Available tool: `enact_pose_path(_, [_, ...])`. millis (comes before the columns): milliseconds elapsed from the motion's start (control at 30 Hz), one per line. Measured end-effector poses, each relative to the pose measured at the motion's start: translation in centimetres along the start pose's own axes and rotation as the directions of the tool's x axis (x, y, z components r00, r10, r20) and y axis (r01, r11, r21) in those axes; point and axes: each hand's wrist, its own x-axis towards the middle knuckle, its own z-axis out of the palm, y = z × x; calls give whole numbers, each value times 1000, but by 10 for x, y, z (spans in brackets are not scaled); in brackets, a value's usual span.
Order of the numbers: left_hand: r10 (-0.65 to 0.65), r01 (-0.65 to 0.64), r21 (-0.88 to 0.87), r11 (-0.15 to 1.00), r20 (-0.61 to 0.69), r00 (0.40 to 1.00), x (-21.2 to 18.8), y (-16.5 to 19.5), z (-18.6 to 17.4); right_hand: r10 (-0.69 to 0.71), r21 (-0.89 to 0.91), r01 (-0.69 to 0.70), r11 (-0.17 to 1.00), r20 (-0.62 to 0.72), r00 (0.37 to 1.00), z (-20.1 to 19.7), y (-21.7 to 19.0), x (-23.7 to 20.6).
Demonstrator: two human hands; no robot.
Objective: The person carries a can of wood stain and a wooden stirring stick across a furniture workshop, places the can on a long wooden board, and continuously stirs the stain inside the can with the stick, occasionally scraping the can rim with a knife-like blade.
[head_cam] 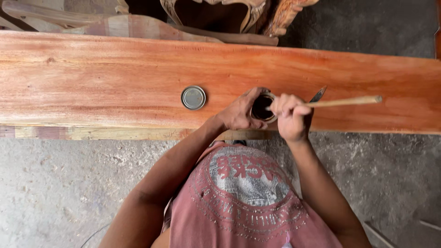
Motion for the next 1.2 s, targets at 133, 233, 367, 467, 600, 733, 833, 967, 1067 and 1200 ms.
enact_pose_path(133, [-22,22,-11,1000,-6,1000,-1,-1,1,-30,-15,31,999,29,999,-2,-16,-2])
enact_pose_path(233, [-20,20,-1,1000,-2,1000,1,-2,0,-50,-16,49,999,-56,997,1,-13,16])
enact_pose_path(367, [-89,87,46,995,26,996,1,-3,0,-88,89,86,992,13,996,14,16,30])
enact_pose_path(467, [-83,83,7,997,22,996,-1,-2,-1,-10,118,4,993,53,999,14,27,18])
enact_pose_path(600, [-74,73,42,996,44,996,-1,1,-3,34,108,-48,993,130,991,-7,10,1])
enact_pose_path(733, [-61,61,16,998,31,998,0,0,-3,28,121,-38,992,82,996,-14,4,10])
enact_pose_path(833, [-111,110,23,994,58,992,0,-4,-2,-78,152,71,986,45,996,3,21,18])
enact_pose_path(967, [-102,100,38,994,54,993,0,-6,-1,-32,87,25,996,75,997,16,30,9])
enact_pose_path(1067, [-69,68,42,997,21,997,0,-5,-1,40,109,-56,992,146,988,1,15,1])
enact_pose_path(1200, [-81,79,34,996,36,996,-1,-2,-2,104,148,-121,982,119,987,-19,5,3])
